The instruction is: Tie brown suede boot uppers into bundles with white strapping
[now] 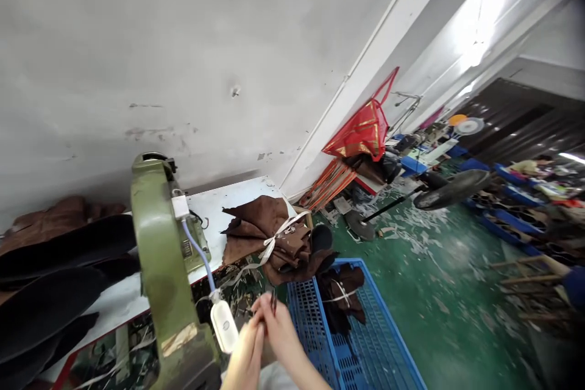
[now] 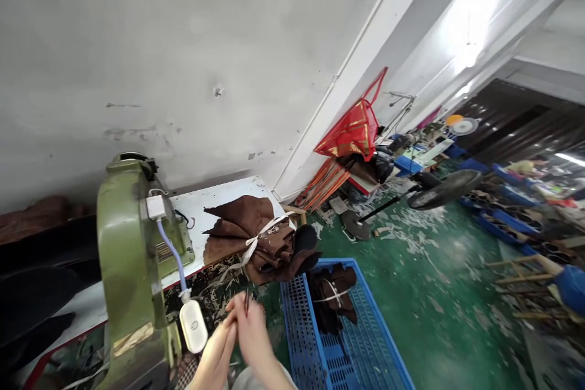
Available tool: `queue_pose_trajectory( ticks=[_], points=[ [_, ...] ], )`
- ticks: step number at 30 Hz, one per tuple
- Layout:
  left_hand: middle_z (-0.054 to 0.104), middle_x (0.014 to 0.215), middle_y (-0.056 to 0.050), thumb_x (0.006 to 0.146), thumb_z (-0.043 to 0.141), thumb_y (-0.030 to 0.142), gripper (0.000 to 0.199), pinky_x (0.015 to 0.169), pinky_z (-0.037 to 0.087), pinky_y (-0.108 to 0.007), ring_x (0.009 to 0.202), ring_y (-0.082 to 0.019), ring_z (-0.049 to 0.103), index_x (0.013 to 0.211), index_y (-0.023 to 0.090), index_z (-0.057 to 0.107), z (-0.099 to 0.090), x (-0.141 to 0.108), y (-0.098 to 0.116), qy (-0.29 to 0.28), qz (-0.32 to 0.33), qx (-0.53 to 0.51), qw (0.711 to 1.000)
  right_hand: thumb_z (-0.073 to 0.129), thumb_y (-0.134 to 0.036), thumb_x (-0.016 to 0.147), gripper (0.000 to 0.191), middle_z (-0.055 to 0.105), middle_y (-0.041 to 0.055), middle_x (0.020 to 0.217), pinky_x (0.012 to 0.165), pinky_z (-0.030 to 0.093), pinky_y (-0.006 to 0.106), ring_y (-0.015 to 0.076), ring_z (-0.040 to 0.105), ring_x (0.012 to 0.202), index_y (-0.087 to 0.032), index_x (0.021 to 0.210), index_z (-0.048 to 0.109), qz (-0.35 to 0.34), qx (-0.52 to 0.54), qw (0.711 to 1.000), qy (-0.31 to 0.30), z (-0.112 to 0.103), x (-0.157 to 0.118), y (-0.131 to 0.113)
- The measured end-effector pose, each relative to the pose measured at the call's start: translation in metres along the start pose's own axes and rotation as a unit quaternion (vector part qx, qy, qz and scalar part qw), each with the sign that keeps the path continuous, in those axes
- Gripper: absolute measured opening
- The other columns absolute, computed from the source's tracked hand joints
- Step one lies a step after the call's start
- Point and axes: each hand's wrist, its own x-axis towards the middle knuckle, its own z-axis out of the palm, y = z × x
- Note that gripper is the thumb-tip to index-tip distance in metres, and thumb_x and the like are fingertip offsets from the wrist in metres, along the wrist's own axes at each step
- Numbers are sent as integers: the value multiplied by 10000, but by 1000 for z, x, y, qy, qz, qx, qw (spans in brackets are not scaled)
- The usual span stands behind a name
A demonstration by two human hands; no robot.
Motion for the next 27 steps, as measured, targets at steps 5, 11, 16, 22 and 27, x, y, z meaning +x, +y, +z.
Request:
queue_pose_trajectory(
  ticks=[5,11,16,22,27],
  points=[
    [538,1298,-180,851,494,210,341,1041,388,-534,1243,-331,469,1150,208,658,41,41,61,87,258,-65,960,339,-518,977,386,608,19,668,574,359,257,181,582,610,-222,827,536,-72,-206,973,69,-77,55,-42],
    [556,1149,-131,909,426,324,226,1003,378,-491,1141,-293,497,1088,215,509,52,93,61,233,44,-154,959,283,-436,1013,429,695,48,744,584,348,263,205,657,699,-237,820,611,-31,-352,935,35,-113,91,-50],
    [586,741,-18,869,444,565,379,794,412,-364,763,-216,552,852,211,577,48,122,53,133,-40,-261,955,360,-429,981,435,730,120,856,695,436,312,268,684,871,-195,812,686,27,-414,909,-42,-130,110,-64],
    [264,491,101,701,474,731,515,480,268,-224,429,-95,283,667,218,468,51,129,73,109,-81,-441,887,385,-436,957,445,713,194,1024,818,467,364,301,662,1016,-136,997,711,40,-446,891,-71,-124,127,-67],
    [359,494,63,746,462,625,421,491,325,-236,445,-113,350,651,215,476,48,123,84,112,-73,-424,896,455,-436,919,407,706,196,1048,801,468,357,299,661,1010,-129,999,709,33,-428,900,-81,-112,138,-60]
  ],
)
